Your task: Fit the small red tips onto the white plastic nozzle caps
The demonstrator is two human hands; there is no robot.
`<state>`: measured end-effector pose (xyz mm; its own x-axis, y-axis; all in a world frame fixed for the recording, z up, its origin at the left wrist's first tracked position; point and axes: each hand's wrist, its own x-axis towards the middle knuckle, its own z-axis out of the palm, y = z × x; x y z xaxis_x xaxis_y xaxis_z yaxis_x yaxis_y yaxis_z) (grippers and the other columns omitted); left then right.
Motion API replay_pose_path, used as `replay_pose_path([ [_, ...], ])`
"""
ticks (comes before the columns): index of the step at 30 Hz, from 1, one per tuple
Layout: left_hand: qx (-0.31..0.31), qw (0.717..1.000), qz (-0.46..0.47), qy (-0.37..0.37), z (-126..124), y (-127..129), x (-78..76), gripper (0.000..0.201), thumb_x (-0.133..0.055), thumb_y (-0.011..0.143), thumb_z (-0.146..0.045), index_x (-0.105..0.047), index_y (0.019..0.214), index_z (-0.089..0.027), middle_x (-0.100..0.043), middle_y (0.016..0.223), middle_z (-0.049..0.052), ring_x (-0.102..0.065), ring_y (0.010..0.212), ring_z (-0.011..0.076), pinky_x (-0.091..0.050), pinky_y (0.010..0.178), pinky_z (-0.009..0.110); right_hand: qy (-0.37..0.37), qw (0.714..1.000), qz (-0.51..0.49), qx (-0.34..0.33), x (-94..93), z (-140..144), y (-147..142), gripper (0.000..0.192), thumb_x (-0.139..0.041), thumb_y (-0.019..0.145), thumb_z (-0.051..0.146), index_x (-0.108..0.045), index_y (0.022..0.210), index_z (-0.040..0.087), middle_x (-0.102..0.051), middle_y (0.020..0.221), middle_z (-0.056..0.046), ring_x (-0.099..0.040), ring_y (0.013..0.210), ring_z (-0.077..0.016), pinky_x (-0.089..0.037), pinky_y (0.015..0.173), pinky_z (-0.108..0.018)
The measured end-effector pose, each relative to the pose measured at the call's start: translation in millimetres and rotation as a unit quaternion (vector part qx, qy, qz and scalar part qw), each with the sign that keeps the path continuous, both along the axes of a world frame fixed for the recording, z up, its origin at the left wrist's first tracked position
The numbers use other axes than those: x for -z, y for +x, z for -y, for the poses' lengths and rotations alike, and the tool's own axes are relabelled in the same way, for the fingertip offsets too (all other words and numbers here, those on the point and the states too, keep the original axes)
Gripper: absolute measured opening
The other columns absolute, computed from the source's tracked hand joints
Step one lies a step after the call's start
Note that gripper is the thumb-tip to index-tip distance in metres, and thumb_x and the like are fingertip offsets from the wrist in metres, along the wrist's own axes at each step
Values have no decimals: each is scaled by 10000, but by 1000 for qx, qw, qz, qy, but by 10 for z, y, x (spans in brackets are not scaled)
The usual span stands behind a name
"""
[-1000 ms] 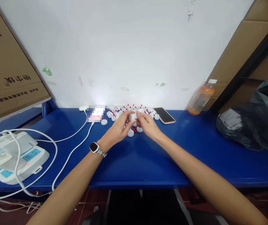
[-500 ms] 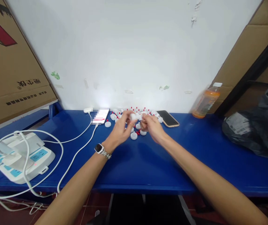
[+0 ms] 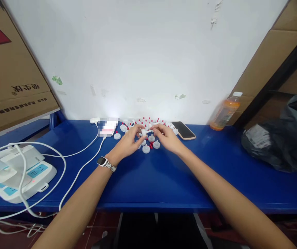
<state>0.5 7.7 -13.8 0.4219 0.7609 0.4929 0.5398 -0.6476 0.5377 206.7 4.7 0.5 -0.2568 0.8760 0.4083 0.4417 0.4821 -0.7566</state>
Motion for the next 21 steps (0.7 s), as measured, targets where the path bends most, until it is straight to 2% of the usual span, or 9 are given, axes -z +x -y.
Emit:
replay_pose_path([
  [3,6,1000,-7,-8,13,22,18,369,-510,962,-467,-491,1244,-231,-621,1194,94,-627,1014,222,-500,818,351,-31,994,-81,-59,-9,-11,10,284,-572,901,444,-642,984,181,-669,824,-25,-627,774,-153,-470,722,-268],
  [5,3,1000,-10,-2,31,41,15,387,-521,951,-496,-507,1235,-234,-618,1186,88,-618,1000,222,-499,817,356,-48,988,-125,-79,-7,-37,8,293,-651,838,450,-641,936,174,-682,846,-37,-638,772,-153,-484,724,-272],
  [7,-6,1000,-11,13,49,45,0,423,-562,925,-514,-518,1240,-234,-620,1152,79,-603,985,221,-494,825,359,-52,984,-155,-67,-11,-82,42,296,-688,796,441,-643,906,170,-690,833,-42,-644,759,-154,-493,721,-278],
  [9,-9,999,-19,33,57,24,-19,425,-614,894,-502,-546,1214,-231,-623,1091,67,-588,968,220,-486,839,361,-37,987,-157,-24,-33,-121,126,270,-694,779,412,-648,878,165,-689,796,-39,-632,721,-149,-488,693,-277],
  [11,8,998,-47,38,48,-12,-30,353,-639,880,-474,-605,1132,-229,-624,1003,51,-583,930,216,-477,845,362,-26,993,-114,11,-79,-121,234,208,-688,770,353,-652,835,158,-668,731,-25,-594,654,-133,-459,632,-262],
  [12,21,997,-66,33,38,-30,-31,305,-638,882,-457,-635,1086,-230,-623,965,45,-583,910,213,-474,843,361,-31,996,-79,8,-109,-101,282,172,-681,766,318,-653,814,155,-653,697,-15,-572,622,-124,-438,602,-254],
  [14,47,994,-101,18,14,-56,-22,235,-634,888,-426,-682,1015,-233,-629,916,41,-585,888,211,-466,836,360,-61,997,1,-36,-166,-27,338,100,-658,757,249,-658,782,153,-625,642,3,-538,577,-113,-404,557,-242],
  [17,62,990,-126,10,-14,-65,0,188,-615,904,-388,-709,937,-228,-639,866,43,-582,873,211,-456,799,343,-111,982,99,-114,-197,98,305,72,-607,732,152,-668,770,157,-629,629,10,-538,561,-111,-394,534,-231],
  [21,62,988,-139,10,-30,-52,20,198,-611,914,-387,-705,892,-213,-638,829,37,-573,850,200,-440,759,321,-102,971,175,-127,-107,147,171,139,-577,725,100,-681,794,161,-661,680,2,-570,602,-115,-399,559,-222],
])
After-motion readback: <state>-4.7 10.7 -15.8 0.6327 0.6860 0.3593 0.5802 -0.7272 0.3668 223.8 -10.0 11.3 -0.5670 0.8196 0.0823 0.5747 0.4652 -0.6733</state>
